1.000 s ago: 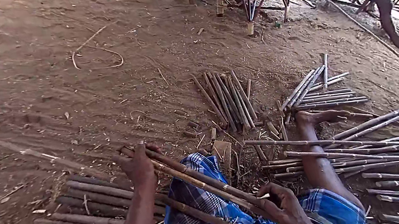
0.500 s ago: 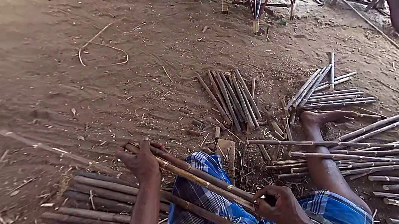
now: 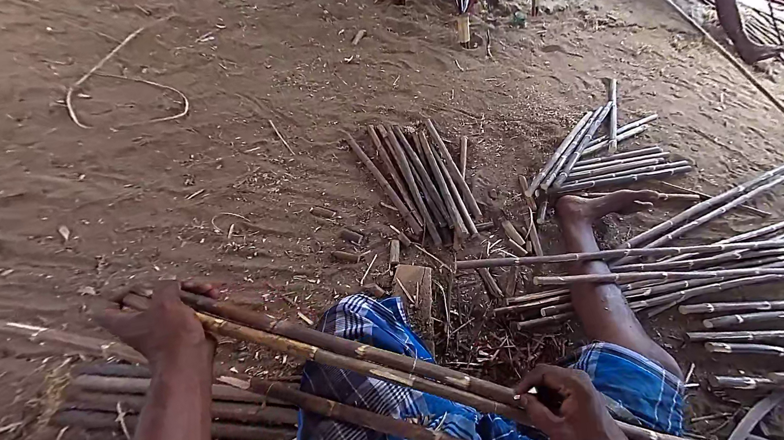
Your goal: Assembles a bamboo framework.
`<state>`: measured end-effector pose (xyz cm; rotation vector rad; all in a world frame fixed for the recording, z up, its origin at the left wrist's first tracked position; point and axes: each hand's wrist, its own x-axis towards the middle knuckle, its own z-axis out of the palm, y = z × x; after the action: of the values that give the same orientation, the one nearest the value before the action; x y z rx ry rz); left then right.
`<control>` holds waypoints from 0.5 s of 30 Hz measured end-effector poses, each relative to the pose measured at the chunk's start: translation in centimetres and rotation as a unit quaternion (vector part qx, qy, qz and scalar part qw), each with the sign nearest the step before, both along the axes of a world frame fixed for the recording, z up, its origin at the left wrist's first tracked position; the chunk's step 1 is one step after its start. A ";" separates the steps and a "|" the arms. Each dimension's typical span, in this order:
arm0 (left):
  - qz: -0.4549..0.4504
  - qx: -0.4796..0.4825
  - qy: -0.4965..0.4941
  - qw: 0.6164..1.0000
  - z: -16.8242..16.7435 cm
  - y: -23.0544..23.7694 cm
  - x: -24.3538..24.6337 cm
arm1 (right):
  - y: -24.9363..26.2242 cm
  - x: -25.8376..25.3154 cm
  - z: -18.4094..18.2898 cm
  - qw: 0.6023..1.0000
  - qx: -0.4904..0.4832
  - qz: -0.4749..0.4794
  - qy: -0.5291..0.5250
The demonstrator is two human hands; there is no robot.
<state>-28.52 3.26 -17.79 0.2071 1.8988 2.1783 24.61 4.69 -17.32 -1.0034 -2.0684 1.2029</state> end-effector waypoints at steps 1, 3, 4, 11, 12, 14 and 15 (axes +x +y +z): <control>0.002 -0.008 -0.004 1.000 -0.1 0.1 0.1 | -0.2 -0.3 -0.1 1.000 0.027 0.007 -0.001; 0.008 -0.020 -0.003 1.000 -0.3 0.2 0.5 | -0.4 -1.2 -0.3 0.998 0.056 0.019 -0.002; 0.011 -0.027 -0.002 1.000 -0.1 0.2 0.7 | -0.3 -1.6 -0.4 0.998 0.065 0.023 -0.006; 0.014 -0.044 0.007 0.999 -0.1 0.5 0.9 | -0.3 -1.5 -0.2 0.997 0.056 0.039 -0.021; 0.014 -0.039 0.004 0.999 -0.1 0.5 1.0 | 0.1 -1.4 0.0 0.999 0.004 0.028 -0.020; 0.016 -0.034 0.000 0.999 0.0 0.2 1.1 | 1.5 -1.7 0.7 0.988 -0.138 0.000 -0.075; 0.015 -0.038 -0.003 0.999 0.1 0.1 1.1 | 2.3 -2.0 1.0 0.974 -0.196 -0.009 -0.113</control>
<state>-27.45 3.40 -17.71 0.1585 1.9888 2.1180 22.61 7.00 -16.30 -1.3916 -2.0229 1.5905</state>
